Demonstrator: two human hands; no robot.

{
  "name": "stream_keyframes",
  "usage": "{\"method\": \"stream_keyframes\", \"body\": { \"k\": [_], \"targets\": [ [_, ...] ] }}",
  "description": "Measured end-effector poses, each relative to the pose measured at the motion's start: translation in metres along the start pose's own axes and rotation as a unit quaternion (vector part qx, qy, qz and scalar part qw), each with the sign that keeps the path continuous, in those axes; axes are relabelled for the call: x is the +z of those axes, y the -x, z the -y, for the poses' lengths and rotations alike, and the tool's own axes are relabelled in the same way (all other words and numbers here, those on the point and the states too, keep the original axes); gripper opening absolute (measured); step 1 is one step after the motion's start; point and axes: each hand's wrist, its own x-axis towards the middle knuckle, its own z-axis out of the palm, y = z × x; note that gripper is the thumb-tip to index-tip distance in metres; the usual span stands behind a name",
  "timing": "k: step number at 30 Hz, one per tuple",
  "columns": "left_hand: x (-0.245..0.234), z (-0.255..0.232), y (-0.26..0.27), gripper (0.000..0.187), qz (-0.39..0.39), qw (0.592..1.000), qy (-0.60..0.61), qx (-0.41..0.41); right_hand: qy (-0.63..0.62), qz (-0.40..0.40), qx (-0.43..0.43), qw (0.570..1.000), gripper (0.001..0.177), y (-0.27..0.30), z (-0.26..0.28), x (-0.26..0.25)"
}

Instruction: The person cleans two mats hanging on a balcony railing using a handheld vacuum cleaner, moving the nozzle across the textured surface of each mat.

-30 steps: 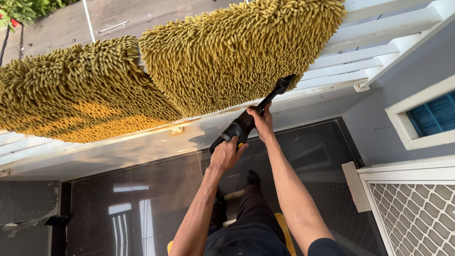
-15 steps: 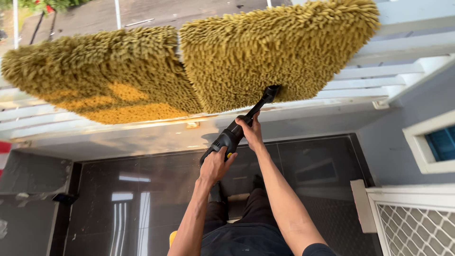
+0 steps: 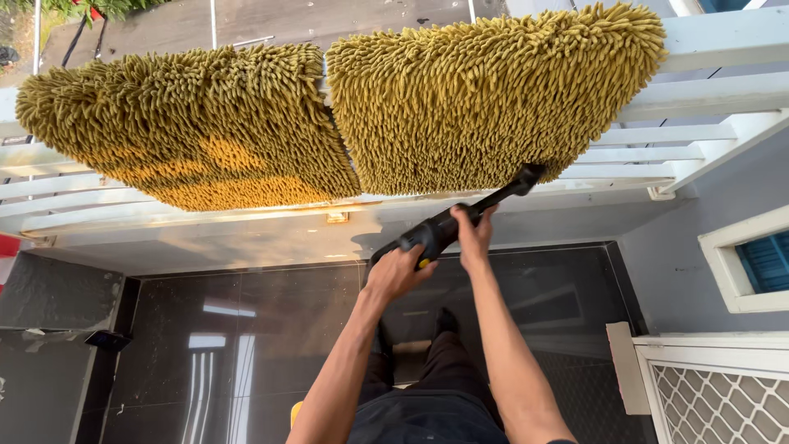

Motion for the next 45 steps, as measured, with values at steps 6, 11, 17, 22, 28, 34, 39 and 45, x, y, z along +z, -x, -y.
{"method": "stream_keyframes", "body": {
  "k": [6,11,17,22,28,34,39,45],
  "targets": [
    [0.033,0.006,-0.062,0.049,0.036,0.997,-0.058,0.019,-0.047,-0.003,0.061,0.997,0.074,-0.048,0.016,-0.024],
    [0.039,0.017,-0.063,0.05,0.003,1.0,-0.02,-0.004,-0.029,0.032,0.078,0.996,0.056,-0.064,0.014,-0.016],
    [0.007,0.023,-0.036,0.047,-0.013,0.996,-0.003,-0.092,-0.03,0.039,0.059,0.997,0.048,-0.047,0.001,0.015],
    [-0.014,0.019,-0.009,0.039,-0.046,0.985,-0.006,-0.163,-0.039,0.071,0.054,0.995,0.049,-0.028,-0.003,0.04],
    [-0.042,0.023,0.013,0.048,-0.035,0.976,-0.004,-0.215,-0.008,0.095,0.073,0.993,0.05,-0.009,-0.003,0.067],
    [-0.054,0.031,0.026,0.049,-0.028,0.977,-0.025,-0.208,-0.049,0.091,0.058,0.993,0.069,0.009,-0.005,0.074],
    [-0.044,0.021,0.012,0.052,0.011,0.982,-0.032,-0.183,-0.052,-0.006,0.089,0.995,0.084,0.018,0.002,0.043],
    [-0.031,-0.01,-0.022,0.047,0.012,0.991,-0.019,-0.135,-0.047,-0.03,0.08,0.995,0.071,-0.006,0.031,0.006]
  ]
}}
